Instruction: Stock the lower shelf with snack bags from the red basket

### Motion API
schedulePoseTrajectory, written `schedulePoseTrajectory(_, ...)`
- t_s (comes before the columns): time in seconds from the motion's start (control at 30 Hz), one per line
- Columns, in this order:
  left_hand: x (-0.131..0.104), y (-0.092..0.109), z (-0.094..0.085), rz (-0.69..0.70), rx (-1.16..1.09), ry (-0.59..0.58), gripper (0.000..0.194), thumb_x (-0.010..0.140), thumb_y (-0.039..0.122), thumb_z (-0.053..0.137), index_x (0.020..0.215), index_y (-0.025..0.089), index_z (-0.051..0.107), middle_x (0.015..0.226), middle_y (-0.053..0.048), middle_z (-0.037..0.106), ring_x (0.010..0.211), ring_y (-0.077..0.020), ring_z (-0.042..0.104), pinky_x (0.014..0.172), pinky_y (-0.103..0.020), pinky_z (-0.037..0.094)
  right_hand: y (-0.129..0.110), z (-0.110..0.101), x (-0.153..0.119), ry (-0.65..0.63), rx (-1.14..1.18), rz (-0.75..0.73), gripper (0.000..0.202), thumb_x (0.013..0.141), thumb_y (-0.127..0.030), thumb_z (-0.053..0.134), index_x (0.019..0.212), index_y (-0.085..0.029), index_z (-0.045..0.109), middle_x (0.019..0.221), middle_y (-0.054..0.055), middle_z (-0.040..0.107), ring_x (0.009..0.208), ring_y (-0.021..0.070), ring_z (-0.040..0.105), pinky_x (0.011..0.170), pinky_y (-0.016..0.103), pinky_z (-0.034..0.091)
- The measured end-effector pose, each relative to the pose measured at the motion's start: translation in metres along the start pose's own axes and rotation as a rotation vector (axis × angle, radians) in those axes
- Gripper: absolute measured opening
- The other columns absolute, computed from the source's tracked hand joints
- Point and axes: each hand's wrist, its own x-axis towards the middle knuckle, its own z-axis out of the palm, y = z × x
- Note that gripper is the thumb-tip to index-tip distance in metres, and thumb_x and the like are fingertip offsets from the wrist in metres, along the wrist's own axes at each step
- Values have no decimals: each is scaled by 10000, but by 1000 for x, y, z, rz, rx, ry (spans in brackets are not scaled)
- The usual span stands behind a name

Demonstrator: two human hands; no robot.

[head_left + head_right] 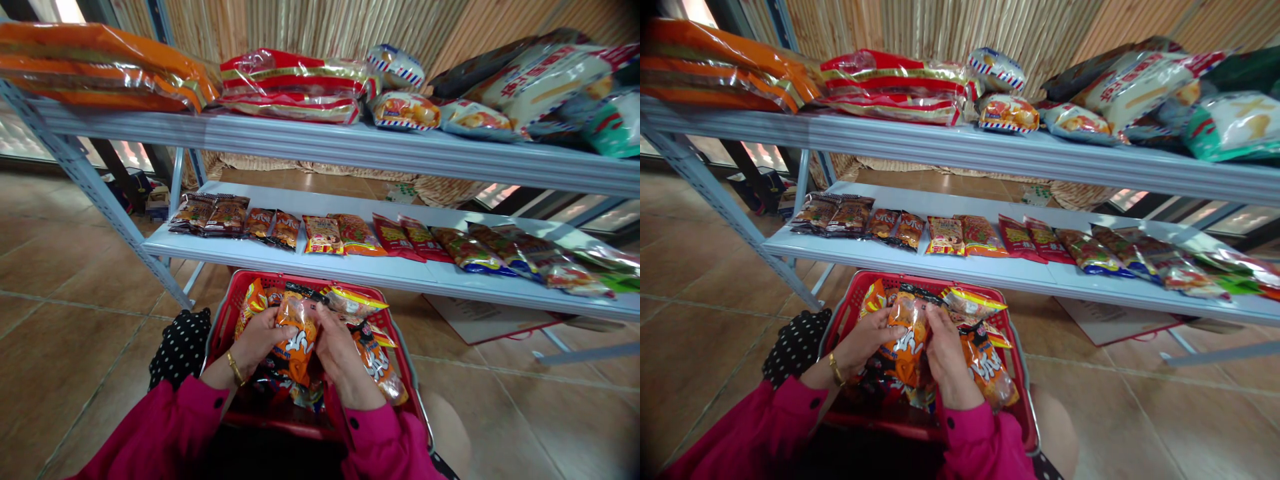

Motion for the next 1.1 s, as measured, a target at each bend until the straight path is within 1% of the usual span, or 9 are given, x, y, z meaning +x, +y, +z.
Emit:
schedulePoseTrajectory(0.1, 0, 0, -1, 15, -3, 12, 540, 578, 300, 831, 1060, 135, 656, 932, -87, 735, 815, -228, 689, 794, -353, 519, 5, 0, -4, 3, 26, 35, 343, 600, -371, 841, 850, -174, 711, 810, 60, 764, 778, 230, 708, 707, 343, 549)
schedulePoseTrajectory(0.23, 0, -2, -2, 25, -4, 1, 547, 592, 312, 826, 1078, 136, 647, 958, -92, 733, 828, -231, 688, 775, -341, 521, 8, 0, -3, 31, 34, 28, 334, 599, -344, 845, 859, -172, 727, 781, 55, 764, 732, 215, 706, 704, 334, 550)
schedulePoseTrajectory(0.47, -1, -2, -2, 13, -16, -3, 605, 589, 288, 835, 1133, 149, 610, 985, -95, 728, 847, -223, 687, 796, -337, 521, 6, -1, -1, 56, 75, 48, 378, 581, -308, 855, 910, -173, 728, 815, 60, 766, 792, 231, 711, 733, 347, 555)
schedulePoseTrajectory(0.6, -6, 1, 0, -2, 2, -30, 530, 636, 338, 809, 1098, 151, 629, 1002, -103, 722, 879, -223, 682, 815, -338, 515, 3, -1, 1, 114, 93, 29, 353, 569, -291, 857, 879, -180, 729, 793, 43, 766, 730, 217, 709, 710, 339, 563)
schedulePoseTrajectory(0.67, -8, 2, 0, -18, 19, -55, 476, 664, 370, 785, 1065, 152, 651, 981, -101, 725, 886, -231, 681, 815, -347, 515, 1, -2, 2, 123, 89, 13, 345, 576, -299, 852, 875, -181, 729, 780, 44, 765, 726, 223, 709, 695, 345, 566)
schedulePoseTrajectory(0.77, -9, 2, 0, -15, 34, -81, 422, 665, 379, 780, 1011, 158, 681, 947, -87, 729, 884, -231, 680, 825, -343, 509, -1, -2, 3, 116, 77, 8, 342, 589, -313, 845, 882, -182, 724, 781, 51, 764, 747, 236, 711, 681, 353, 569)
schedulePoseTrajectory(0.9, -9, 3, 0, -22, 57, -36, 429, 652, 393, 779, 1004, 164, 687, 900, -72, 735, 826, -227, 686, 754, -326, 520, 0, 0, 2, 122, 66, -16, 330, 588, -337, 849, 857, -200, 716, 787, 39, 764, 751, 226, 711, 674, 335, 566)
schedulePoseTrajectory(1.0, -8, 4, -1, -18, 35, -4, 428, 648, 400, 777, 988, 155, 689, 883, -78, 738, 822, -233, 685, 723, -319, 523, 1, 2, -2, 72, 48, -16, 351, 615, -385, 830, 892, -206, 710, 825, 39, 766, 780, 220, 710, 684, 325, 560)
schedulePoseTrajectory(1.1, -5, 4, -4, 15, 12, 40, 435, 647, 406, 777, 981, 141, 689, 893, -85, 738, 819, -227, 684, 746, -324, 525, 3, 4, -7, 10, 0, 28, 397, 619, -410, 822, 936, -202, 702, 859, 49, 763, 807, 226, 706, 693, 334, 555)
